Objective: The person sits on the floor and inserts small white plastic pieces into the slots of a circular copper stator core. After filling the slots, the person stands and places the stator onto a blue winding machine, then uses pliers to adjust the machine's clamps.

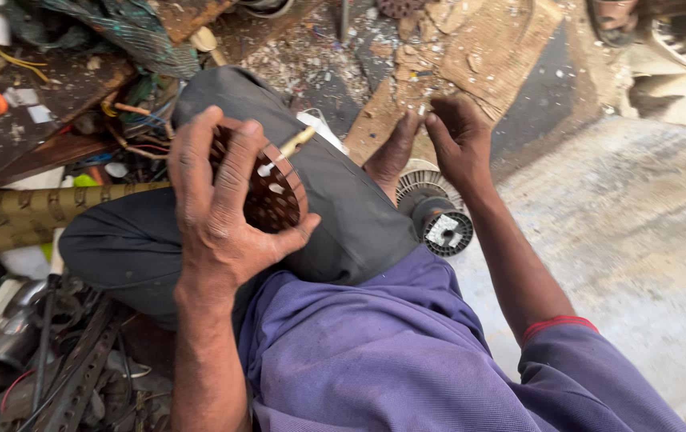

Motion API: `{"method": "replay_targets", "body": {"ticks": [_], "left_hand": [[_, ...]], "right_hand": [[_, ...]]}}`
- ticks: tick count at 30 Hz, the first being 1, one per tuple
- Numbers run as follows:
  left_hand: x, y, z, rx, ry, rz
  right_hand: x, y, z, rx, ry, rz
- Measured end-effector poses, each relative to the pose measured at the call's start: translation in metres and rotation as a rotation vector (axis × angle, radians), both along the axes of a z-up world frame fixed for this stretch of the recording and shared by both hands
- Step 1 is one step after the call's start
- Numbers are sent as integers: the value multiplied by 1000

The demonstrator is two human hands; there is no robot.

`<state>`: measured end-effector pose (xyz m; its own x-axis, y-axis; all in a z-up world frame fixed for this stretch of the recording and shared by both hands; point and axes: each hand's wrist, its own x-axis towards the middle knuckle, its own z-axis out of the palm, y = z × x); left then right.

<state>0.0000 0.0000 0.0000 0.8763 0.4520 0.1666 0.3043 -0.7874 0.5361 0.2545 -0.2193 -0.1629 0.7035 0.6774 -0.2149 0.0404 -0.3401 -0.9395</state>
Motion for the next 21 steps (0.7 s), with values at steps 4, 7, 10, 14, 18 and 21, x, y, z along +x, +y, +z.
{"method": "replay_targets", "body": {"ticks": [4,7,10,14,18,21], "left_hand": [[-3,5,-4,-8,-43,-34],[1,5,-11,-1,-34,-4],[-3,-1,-9,-27,-10,29],[-14,-21,-9,-92,-131,142],[-12,-36,-16,-5,-191,181],[-9,-37,-21,-68,-213,203]], "right_hand": [[-54,23,98,191,305,79],[-87,62,128,349,384,359],[-111,89,134,295,285,332],[-114,90,125,378,422,265],[-114,80,108,431,550,199],[-109,81,102,408,589,161]]}}
